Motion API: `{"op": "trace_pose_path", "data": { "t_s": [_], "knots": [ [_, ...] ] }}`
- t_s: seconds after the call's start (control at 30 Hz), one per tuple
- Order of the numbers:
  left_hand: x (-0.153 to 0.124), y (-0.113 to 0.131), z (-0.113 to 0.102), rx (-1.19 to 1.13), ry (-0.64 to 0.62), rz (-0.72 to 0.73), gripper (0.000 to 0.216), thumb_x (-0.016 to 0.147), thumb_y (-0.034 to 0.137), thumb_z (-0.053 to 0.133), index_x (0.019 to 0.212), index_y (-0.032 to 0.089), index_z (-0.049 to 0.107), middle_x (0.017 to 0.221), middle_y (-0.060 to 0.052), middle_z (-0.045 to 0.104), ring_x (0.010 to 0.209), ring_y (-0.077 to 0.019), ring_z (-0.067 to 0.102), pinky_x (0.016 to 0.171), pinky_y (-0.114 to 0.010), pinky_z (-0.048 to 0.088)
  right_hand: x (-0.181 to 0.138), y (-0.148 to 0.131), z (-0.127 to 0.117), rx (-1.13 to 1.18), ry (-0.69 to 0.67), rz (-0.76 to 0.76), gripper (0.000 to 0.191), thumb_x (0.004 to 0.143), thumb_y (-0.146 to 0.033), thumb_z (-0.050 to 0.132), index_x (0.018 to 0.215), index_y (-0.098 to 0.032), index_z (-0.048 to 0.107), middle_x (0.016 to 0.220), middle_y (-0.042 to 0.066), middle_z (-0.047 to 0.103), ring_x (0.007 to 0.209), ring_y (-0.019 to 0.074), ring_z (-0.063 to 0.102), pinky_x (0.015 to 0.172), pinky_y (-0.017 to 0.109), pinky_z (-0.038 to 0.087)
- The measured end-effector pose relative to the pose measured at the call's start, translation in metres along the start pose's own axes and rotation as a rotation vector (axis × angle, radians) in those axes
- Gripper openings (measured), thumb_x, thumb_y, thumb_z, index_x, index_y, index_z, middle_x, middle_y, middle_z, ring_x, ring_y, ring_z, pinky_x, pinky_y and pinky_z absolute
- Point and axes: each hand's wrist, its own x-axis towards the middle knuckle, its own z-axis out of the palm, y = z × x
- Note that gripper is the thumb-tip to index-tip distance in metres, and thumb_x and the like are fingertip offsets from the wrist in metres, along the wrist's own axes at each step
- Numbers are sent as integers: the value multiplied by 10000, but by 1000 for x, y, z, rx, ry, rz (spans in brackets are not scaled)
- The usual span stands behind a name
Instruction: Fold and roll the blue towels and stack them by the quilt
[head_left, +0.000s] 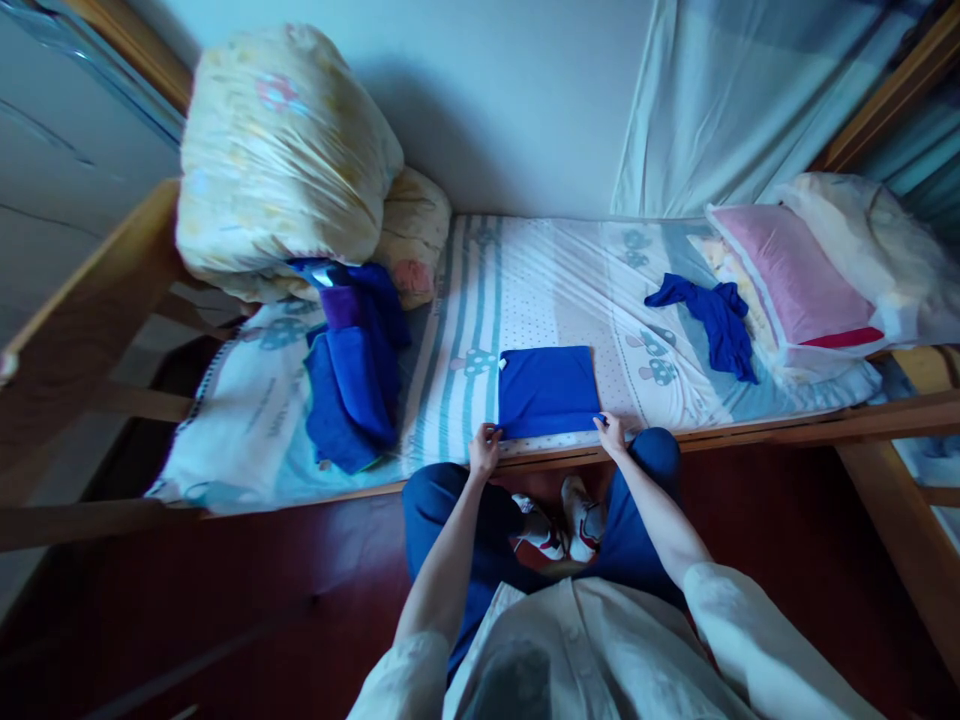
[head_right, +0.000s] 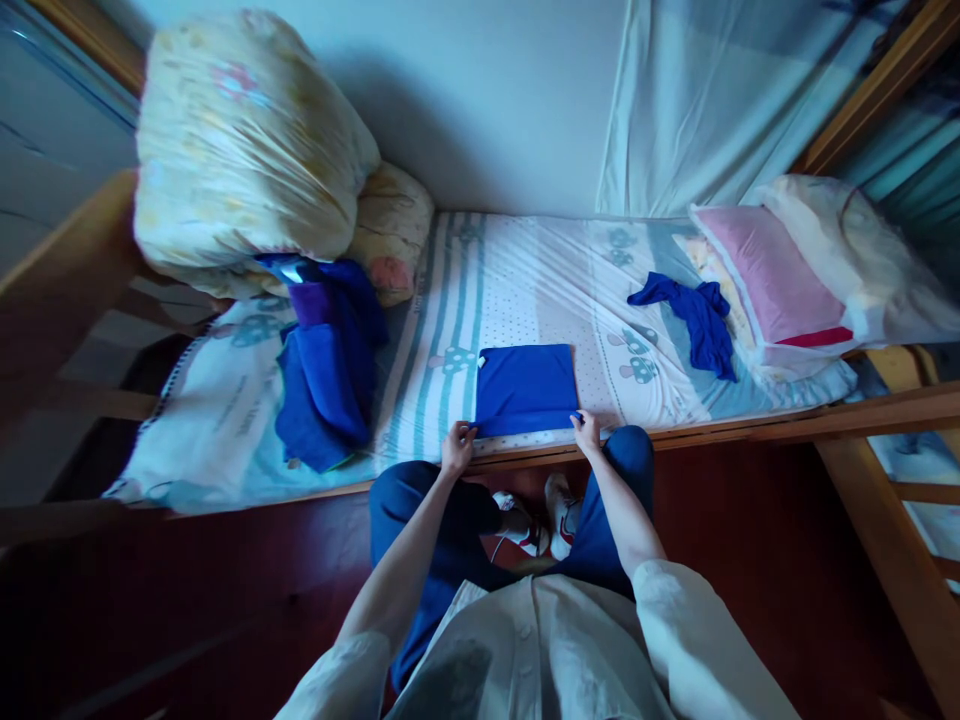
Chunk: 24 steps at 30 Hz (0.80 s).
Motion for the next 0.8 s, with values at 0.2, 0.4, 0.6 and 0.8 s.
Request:
{"op": "trace_pose_path", "data": {
  "t_s": [0.2,0.4,0.6,0.8],
  "knots": [
    [0,-9,4,90,39,-87,177,892,274,551,994,180,662,870,-97,757,898,-238,725,850,-326,534,5,6,3,-13,-4,69,302,864,-438,571,752,-172,660,751,95,731,724,223,628,711,292,507],
    [1,-13,6,130,33,-132,199,890,291,563,930,158,705,913,-134,775,946,-272,727,877,-351,535,5,6,2,-18,-4,103,336,832,-437,607,587,-221,529,652,54,678,653,195,579,653,267,451],
    [1,-13,6,139,30,-130,226,888,308,559,934,156,720,891,-122,777,938,-268,727,891,-351,534,5,5,2,-14,-8,116,339,823,-443,600,580,-222,517,632,40,665,640,182,565,624,255,424],
    [0,-12,7,143,30,-124,220,884,310,557,920,163,716,866,-108,773,916,-255,730,865,-330,536,6,6,4,-22,-16,119,333,820,-430,605,579,-213,528,604,32,646,644,177,562,629,252,419]
  ]
}}
